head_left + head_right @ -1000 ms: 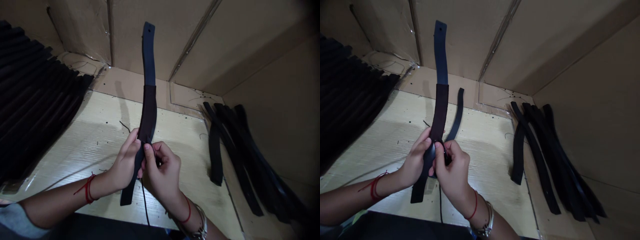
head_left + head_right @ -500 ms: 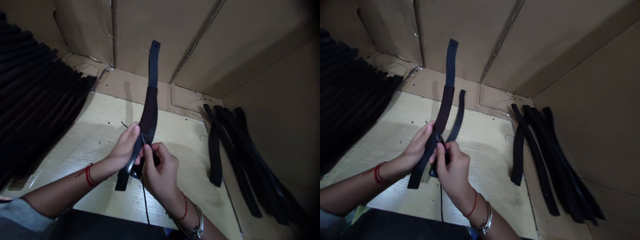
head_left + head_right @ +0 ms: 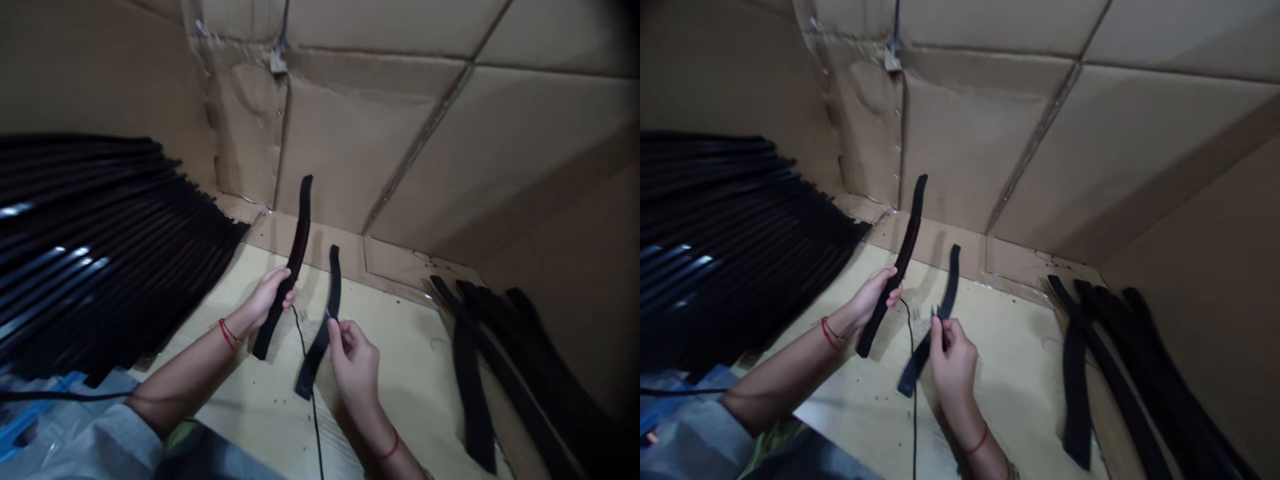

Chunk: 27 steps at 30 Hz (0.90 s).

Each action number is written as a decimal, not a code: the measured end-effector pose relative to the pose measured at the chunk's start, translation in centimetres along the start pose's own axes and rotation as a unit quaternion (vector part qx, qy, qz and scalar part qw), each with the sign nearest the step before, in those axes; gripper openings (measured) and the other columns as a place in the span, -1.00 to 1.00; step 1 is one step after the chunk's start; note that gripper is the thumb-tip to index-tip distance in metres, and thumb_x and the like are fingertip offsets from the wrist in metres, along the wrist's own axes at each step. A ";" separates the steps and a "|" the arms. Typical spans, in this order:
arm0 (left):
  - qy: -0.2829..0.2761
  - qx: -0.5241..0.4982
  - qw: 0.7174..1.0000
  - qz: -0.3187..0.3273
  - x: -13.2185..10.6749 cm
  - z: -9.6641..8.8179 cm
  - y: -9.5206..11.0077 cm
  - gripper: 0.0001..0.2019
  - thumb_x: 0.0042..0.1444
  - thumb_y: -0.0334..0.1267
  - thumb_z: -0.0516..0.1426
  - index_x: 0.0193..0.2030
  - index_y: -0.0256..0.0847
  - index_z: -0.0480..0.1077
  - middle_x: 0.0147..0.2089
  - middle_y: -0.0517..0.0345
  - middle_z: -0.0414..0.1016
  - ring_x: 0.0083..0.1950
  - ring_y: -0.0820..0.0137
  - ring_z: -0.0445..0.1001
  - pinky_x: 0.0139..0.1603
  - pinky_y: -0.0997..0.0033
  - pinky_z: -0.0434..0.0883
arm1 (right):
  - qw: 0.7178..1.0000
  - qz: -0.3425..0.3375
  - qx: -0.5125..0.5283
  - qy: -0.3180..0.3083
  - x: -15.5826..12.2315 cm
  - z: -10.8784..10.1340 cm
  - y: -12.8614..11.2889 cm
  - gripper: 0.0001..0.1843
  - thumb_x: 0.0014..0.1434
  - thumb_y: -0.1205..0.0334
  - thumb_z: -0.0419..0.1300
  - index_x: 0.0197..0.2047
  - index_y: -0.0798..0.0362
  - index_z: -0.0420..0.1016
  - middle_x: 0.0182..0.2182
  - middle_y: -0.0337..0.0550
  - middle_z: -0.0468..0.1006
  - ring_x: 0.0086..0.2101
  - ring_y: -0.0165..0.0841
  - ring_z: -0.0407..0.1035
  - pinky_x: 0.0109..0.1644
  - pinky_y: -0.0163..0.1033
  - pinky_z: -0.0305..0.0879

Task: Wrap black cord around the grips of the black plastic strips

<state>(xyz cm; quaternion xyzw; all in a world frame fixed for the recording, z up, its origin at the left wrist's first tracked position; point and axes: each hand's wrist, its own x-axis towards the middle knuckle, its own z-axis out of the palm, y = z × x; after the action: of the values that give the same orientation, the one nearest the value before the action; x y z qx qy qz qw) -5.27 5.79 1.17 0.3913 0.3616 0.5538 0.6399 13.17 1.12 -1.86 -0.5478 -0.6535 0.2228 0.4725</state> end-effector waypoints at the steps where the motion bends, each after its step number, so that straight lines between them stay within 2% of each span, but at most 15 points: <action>1: -0.006 0.015 1.000 0.012 -0.2 -0.1 0.5 -0.72 0.18 -0.03 0.03 -0.27 -0.23 0.15 -0.62 0.31 0.20 -0.67 0.55 0.16 -0.67 0.65 0.14 | 1.000 -0.008 0.006 0.004 0.2 0.0 0.1 -0.56 0.25 -0.12 0.08 -0.48 0.06 0.27 -0.64 -0.30 0.27 -0.61 -0.45 0.15 -0.54 -0.35 0.07; 4: -0.012 0.067 0.997 0.048 -1.0 -0.8 2.6 -0.61 0.17 0.09 -0.01 -0.25 -0.26 0.22 -0.68 0.30 0.17 -0.71 0.52 0.13 -0.70 0.61 0.11 | 1.000 -0.014 -0.021 0.011 0.8 -0.3 0.4 -0.50 0.22 -0.20 0.07 -0.50 0.06 0.29 -0.68 -0.30 0.26 -0.64 -0.44 0.13 -0.56 -0.34 0.07; 7: 0.015 0.122 0.987 0.104 -2.8 -2.1 5.8 -0.59 0.19 0.11 0.03 -0.27 -0.28 0.24 -0.67 0.28 0.21 -0.70 0.53 0.16 -0.68 0.63 0.13 | 0.999 -0.016 -0.046 0.010 1.3 -0.6 0.6 -0.45 0.20 -0.27 0.03 -0.52 0.05 0.32 -0.70 -0.26 0.29 -0.65 -0.40 0.17 -0.55 -0.33 0.12; 11: 0.069 0.202 0.960 0.182 -6.3 -4.1 11.8 -0.58 0.20 0.13 0.05 -0.22 -0.28 0.25 -0.66 0.30 0.23 -0.70 0.54 0.16 -0.68 0.65 0.13 | 0.998 -0.022 -0.061 0.002 1.6 -0.8 0.6 -0.44 0.18 -0.30 0.01 -0.52 0.03 0.34 -0.68 -0.17 0.39 -0.63 -0.32 0.29 -0.53 -0.30 0.18; 14: 0.124 0.277 0.925 0.231 -9.4 -5.9 17.0 -0.53 0.19 0.17 0.08 -0.16 -0.29 0.27 -0.63 0.27 0.28 -0.68 0.52 0.22 -0.66 0.64 0.18 | 0.998 -0.007 -0.066 -0.008 1.7 -0.7 0.7 -0.47 0.17 -0.28 0.02 -0.50 0.02 0.36 -0.62 -0.11 0.48 -0.59 -0.28 0.38 -0.50 -0.29 0.22; 16: 0.171 0.325 0.894 0.257 -11.6 -7.2 20.2 -0.50 0.04 0.07 0.28 -0.10 -0.25 0.25 -0.53 0.27 0.37 -0.66 0.53 0.26 -0.65 0.65 0.18 | 0.998 0.006 -0.068 -0.018 1.8 -0.7 0.8 -0.49 0.17 -0.26 0.02 -0.47 0.02 0.37 -0.58 -0.10 0.52 -0.55 -0.25 0.43 -0.47 -0.29 0.25; 17: 0.219 0.360 0.863 0.279 -12.6 -7.8 21.7 -0.44 -0.09 -0.05 0.39 -0.07 -0.23 0.25 -0.50 0.31 0.37 -0.64 0.54 0.28 -0.64 0.67 0.17 | 0.997 0.010 -0.068 -0.022 1.8 -0.6 0.8 -0.49 0.17 -0.26 0.02 -0.46 0.02 0.37 -0.57 -0.09 0.54 -0.53 -0.24 0.45 -0.46 -0.29 0.26; 18: 0.300 0.466 0.776 0.303 -13.6 -8.5 23.0 -0.42 -0.11 -0.06 0.40 -0.04 -0.22 0.28 -0.43 0.28 0.41 -0.60 0.54 0.32 -0.59 0.66 0.20 | 0.997 0.013 -0.068 -0.025 1.9 -0.6 0.8 -0.50 0.17 -0.26 0.01 -0.46 0.02 0.38 -0.56 -0.10 0.54 -0.51 -0.24 0.46 -0.44 -0.29 0.27; 19: 0.351 0.559 0.686 0.306 -14.6 -9.1 24.3 -0.47 -0.06 -0.07 0.38 -0.02 -0.23 0.31 -0.36 0.23 0.45 -0.52 0.51 0.38 -0.51 0.65 0.24 | 0.997 0.015 -0.068 -0.028 1.9 -0.6 0.8 -0.50 0.17 -0.26 0.01 -0.45 0.02 0.38 -0.56 -0.10 0.54 -0.50 -0.23 0.47 -0.43 -0.28 0.27; 21: 0.397 0.691 0.540 0.269 -16.5 -10.1 26.5 -0.58 0.10 -0.12 0.29 0.05 -0.22 0.34 -0.28 0.19 0.48 -0.40 0.48 0.42 -0.37 0.63 0.27 | 0.997 0.017 -0.066 -0.028 1.9 -0.7 0.7 -0.48 0.16 -0.28 0.00 -0.44 0.01 0.38 -0.56 -0.10 0.55 -0.50 -0.23 0.47 -0.43 -0.27 0.28; 22: 0.416 0.751 0.464 0.220 -17.3 -10.6 27.4 -0.58 0.16 -0.09 0.24 0.10 -0.19 0.34 -0.28 0.21 0.48 -0.38 0.47 0.41 -0.34 0.62 0.26 | 0.997 0.018 -0.065 -0.027 1.9 -0.7 0.7 -0.47 0.15 -0.30 0.00 -0.44 0.01 0.38 -0.56 -0.09 0.56 -0.49 -0.22 0.48 -0.42 -0.27 0.29; 25: 0.455 0.781 0.397 0.161 -19.0 -12.0 29.7 -0.60 0.20 -0.14 0.20 0.13 -0.23 0.39 -0.31 0.12 0.48 -0.34 0.34 0.38 -0.25 0.50 0.26 | 0.997 0.025 -0.062 -0.026 1.9 -0.7 0.7 -0.45 0.12 -0.33 0.00 -0.44 0.01 0.39 -0.54 -0.06 0.58 -0.46 -0.18 0.51 -0.41 -0.26 0.30; 27: 0.483 0.790 0.353 0.137 -19.4 -13.1 30.8 -0.60 0.15 -0.27 0.21 0.13 -0.31 0.40 -0.18 -0.03 0.50 -0.15 0.18 0.39 -0.06 0.31 0.28 | 0.997 0.025 -0.062 -0.029 1.9 -0.7 0.7 -0.44 0.11 -0.35 0.00 -0.45 0.00 0.39 -0.55 -0.06 0.58 -0.49 -0.19 0.50 -0.43 -0.25 0.30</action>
<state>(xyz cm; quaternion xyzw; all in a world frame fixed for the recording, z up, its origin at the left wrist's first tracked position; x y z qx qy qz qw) -32.56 -9.71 23.79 0.4257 0.8202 0.1859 -0.3338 14.24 2.91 -1.44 -0.5854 -0.6659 0.2090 0.4126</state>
